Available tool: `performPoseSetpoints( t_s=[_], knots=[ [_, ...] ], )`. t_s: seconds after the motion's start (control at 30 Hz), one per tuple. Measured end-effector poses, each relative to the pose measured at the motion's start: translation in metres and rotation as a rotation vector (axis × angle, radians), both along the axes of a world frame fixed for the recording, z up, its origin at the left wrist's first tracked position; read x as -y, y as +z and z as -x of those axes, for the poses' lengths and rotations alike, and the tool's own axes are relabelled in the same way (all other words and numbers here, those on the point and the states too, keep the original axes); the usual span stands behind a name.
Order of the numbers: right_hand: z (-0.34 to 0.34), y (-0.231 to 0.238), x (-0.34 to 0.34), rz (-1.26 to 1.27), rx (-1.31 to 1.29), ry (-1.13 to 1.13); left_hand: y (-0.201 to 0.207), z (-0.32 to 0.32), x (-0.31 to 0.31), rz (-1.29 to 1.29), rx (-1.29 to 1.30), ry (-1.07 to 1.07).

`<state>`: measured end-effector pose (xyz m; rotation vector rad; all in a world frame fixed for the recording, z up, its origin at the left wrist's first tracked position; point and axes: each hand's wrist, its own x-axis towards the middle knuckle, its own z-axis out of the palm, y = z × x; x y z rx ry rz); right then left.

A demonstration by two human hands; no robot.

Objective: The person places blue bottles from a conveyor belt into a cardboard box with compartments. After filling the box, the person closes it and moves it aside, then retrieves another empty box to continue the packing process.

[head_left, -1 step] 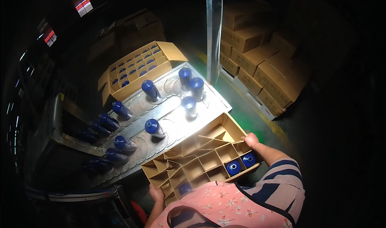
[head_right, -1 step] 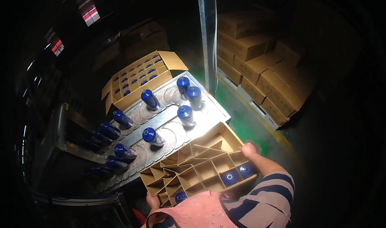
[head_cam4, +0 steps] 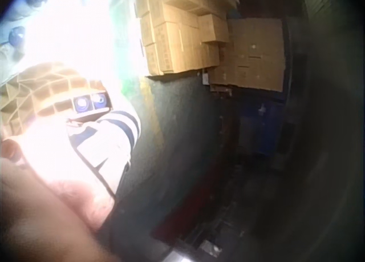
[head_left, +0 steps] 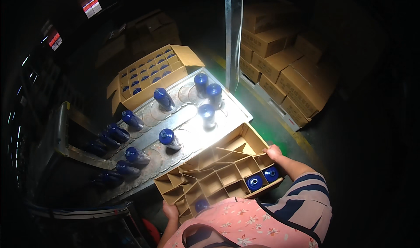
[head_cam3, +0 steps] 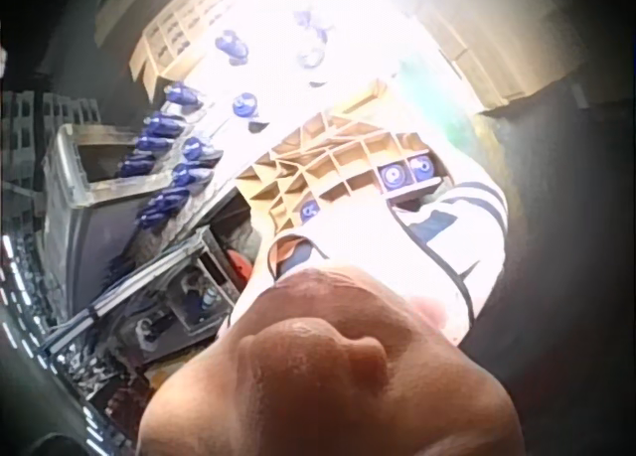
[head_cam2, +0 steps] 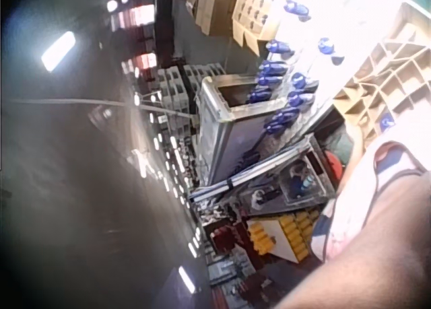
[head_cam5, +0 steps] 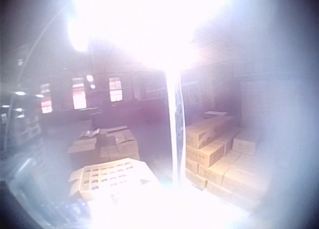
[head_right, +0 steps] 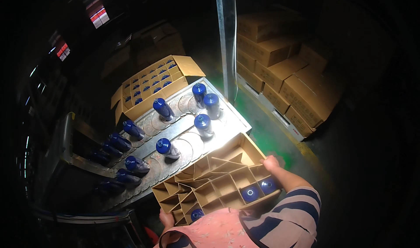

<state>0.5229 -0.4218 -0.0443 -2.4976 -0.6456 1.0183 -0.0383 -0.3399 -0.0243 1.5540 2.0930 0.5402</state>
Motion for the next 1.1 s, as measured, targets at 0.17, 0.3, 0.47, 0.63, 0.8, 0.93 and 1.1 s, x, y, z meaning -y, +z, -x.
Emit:
performPoseSetpoints(
  t_s=[0.17,0.3,0.47,0.63,0.8,0.93,1.1],
  knots=[
    [0.001,0.003,-0.003,-0.004,-0.006,0.027,0.002,0.002,0.008,0.001,-0.022,-0.009],
    [0.008,-0.011,0.007,-0.002,0.038,-0.011,0.000,0.008,-0.009,0.020,-0.074,-0.051],
    [0.010,-0.029,0.015,-0.079,0.012,-0.057,-0.008,0.015,-0.014,0.127,-0.125,-0.018],
    [0.022,-0.014,0.004,-0.165,-0.045,-0.056,-0.018,0.020,-0.020,0.113,-0.075,0.009],
    [0.089,0.023,-0.011,-0.760,0.341,0.287,-0.018,0.030,-0.013,-0.147,0.240,0.021],
    [0.141,0.037,-0.044,-0.694,-0.323,0.424,-0.009,0.021,-0.010,-0.337,0.102,-0.110],
    [0.159,0.046,-0.048,-0.766,0.137,0.561,0.024,0.011,-0.040,-0.366,0.201,-0.195]
  ],
)
